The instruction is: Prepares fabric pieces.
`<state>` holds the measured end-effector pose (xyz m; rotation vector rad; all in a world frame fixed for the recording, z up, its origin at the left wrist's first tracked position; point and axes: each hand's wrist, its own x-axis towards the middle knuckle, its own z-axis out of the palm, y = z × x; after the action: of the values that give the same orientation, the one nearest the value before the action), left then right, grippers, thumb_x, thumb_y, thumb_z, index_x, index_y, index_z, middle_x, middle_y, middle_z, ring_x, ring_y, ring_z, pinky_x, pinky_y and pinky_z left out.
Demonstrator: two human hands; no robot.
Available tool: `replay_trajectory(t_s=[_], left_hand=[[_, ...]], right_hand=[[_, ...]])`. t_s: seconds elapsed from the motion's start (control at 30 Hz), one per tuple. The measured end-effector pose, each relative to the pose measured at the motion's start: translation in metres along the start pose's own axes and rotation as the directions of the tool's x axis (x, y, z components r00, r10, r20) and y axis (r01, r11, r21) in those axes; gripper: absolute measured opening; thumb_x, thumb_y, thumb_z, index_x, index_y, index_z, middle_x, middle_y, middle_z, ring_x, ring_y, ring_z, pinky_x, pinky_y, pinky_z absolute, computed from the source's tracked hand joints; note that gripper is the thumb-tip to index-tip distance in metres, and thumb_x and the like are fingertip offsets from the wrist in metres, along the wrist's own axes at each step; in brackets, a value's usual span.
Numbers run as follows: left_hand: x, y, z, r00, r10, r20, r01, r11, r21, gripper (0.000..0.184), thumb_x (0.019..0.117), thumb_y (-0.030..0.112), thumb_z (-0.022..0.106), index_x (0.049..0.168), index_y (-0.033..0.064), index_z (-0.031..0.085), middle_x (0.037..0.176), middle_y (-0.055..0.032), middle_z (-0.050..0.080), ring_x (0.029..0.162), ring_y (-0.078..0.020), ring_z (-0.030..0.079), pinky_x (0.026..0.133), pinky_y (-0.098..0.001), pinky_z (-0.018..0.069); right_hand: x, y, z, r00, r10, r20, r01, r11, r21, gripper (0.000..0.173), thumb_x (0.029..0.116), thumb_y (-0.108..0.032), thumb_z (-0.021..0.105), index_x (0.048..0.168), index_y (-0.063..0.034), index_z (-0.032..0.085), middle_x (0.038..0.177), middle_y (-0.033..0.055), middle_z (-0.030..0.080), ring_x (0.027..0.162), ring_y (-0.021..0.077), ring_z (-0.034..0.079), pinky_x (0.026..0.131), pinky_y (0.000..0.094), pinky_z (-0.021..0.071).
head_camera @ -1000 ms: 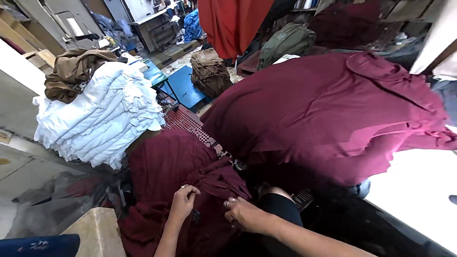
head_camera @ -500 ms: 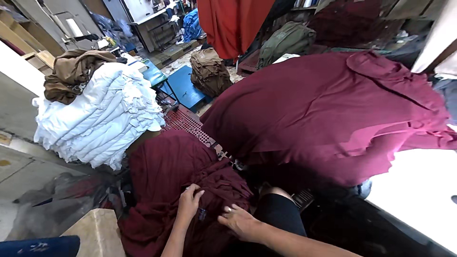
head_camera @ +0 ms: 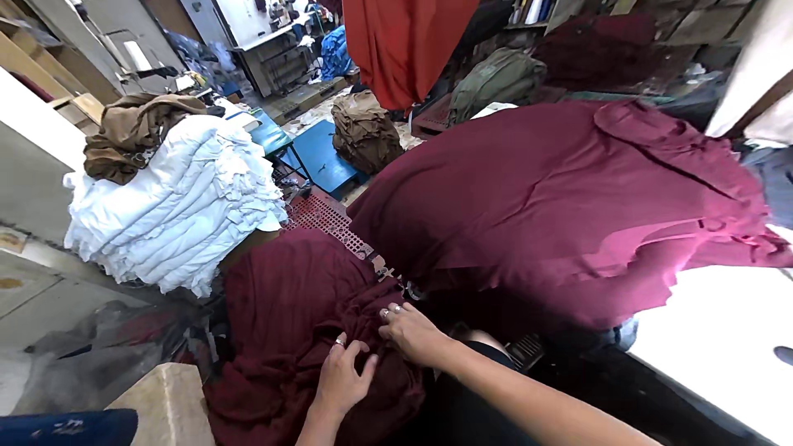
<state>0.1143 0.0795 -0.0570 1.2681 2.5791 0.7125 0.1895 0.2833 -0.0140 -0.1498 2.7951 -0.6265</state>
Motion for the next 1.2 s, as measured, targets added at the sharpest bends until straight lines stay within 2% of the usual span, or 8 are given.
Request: replay_trajectory(t_s=[0.07,0.17,0.33,0.5,0.9,1.03,1.13,1.2], left_hand=[[-0.001,0.002,0.012,1.0,0.003,-0.025,-0.001,0.996,0.087,0.046,0.0893,0.048,0.073,0.109,0.0065,0.076,0.129,-0.0284,0.065,0.118,-0.0442,0.065,0.094,-0.0524,0.0565],[0.012,-0.004,0.011,0.999,-0.054,-0.004,0.054,0.997,0.047,0.022,0.0918,0.022,0.072,0.105,0.0054,0.077,0.121,-0.0235,0.07,0.117,-0.0411,0.067,0.097,-0.052,0.0553],[0.052,-0.033,-0.019,0.968,-0.242,0.062,0.248,0.963,-0.105,0.025,0.0968,0.023,0.068,0.11,0.0032,0.075,0.115,-0.0147,0.073,0.113,-0.0285,0.067,0.104,-0.0464,0.0502],[0.067,-0.066,-0.022,0.932,-0.363,-0.028,0.351,0.916,-0.196,0.021,0.095,0.023,0.073,0.104,0.0047,0.077,0.108,-0.012,0.075,0.106,-0.025,0.069,0.099,-0.0461,0.0521],[0.012,-0.002,0.006,0.969,-0.145,-0.2,0.133,0.988,-0.073,0.027,0.0927,0.032,0.071,0.098,0.0067,0.079,0.116,-0.0188,0.073,0.113,-0.0366,0.069,0.095,-0.0526,0.0559],[-0.008,0.001,0.029,0.966,-0.02,-0.258,0.046,0.994,0.096,0.039,0.0874,0.04,0.075,0.104,0.0047,0.077,0.124,-0.0276,0.068,0.108,-0.0443,0.07,0.083,-0.0553,0.0594],[0.013,-0.009,0.013,0.981,-0.172,-0.087,0.173,0.985,0.008,0.025,0.0938,0.024,0.07,0.11,0.0058,0.076,0.127,-0.0233,0.067,0.118,-0.04,0.066,0.098,-0.0531,0.054],[0.037,-0.022,0.0,0.964,-0.266,-0.019,0.266,0.964,-0.006,0.029,0.0972,0.028,0.067,0.115,0.0063,0.074,0.125,-0.019,0.069,0.118,-0.0347,0.066,0.101,-0.0507,0.0522]], right_hand=[[0.004,-0.007,0.011,0.994,0.051,-0.092,-0.048,0.998,0.039,0.024,0.103,-0.006,0.049,0.116,0.0048,0.067,0.13,0.0267,0.06,0.128,0.0437,0.053,0.105,0.0583,0.0401],[-0.003,-0.019,0.054,0.972,0.057,-0.226,-0.019,0.986,0.167,0.024,0.1001,-0.01,0.055,0.119,0.0011,0.064,0.126,0.028,0.061,0.122,0.047,0.057,0.1,0.0611,0.0459],[-0.026,-0.01,0.125,0.965,0.073,0.252,-0.107,0.986,0.127,0.056,0.0898,-0.024,0.079,0.14,-0.0098,0.057,0.154,0.0291,0.04,0.14,0.0516,0.04,0.105,0.0701,0.0387],[-0.042,0.003,0.104,0.942,0.168,0.292,-0.194,0.979,0.063,0.053,0.0947,-0.042,0.071,0.132,-0.0052,0.064,0.149,0.0276,0.048,0.139,0.0468,0.043,0.107,0.066,0.0385],[0.008,-0.009,0.014,0.994,0.074,-0.081,-0.069,0.995,0.068,0.029,0.1017,-0.019,0.058,0.112,0.0052,0.069,0.136,0.0278,0.057,0.132,0.0443,0.05,0.106,0.0604,0.0385],[0.016,-0.01,0.03,0.971,0.154,-0.182,-0.124,0.978,0.167,0.026,0.0989,-0.011,0.057,0.115,0.0078,0.065,0.132,0.0294,0.058,0.127,0.0445,0.054,0.104,0.0575,0.0422],[0.003,-0.014,0.076,0.941,0.049,-0.336,0.0,0.99,0.144,0.027,0.1005,-0.018,0.057,0.121,-0.0031,0.064,0.125,0.0279,0.062,0.116,0.0449,0.062,0.095,0.0574,0.0515],[-0.012,-0.013,0.105,0.99,-0.071,-0.118,0.084,0.99,0.113,0.034,0.098,-0.026,0.066,0.128,-0.0109,0.066,0.137,0.0279,0.056,0.126,0.0484,0.055,0.099,0.0649,0.046]])
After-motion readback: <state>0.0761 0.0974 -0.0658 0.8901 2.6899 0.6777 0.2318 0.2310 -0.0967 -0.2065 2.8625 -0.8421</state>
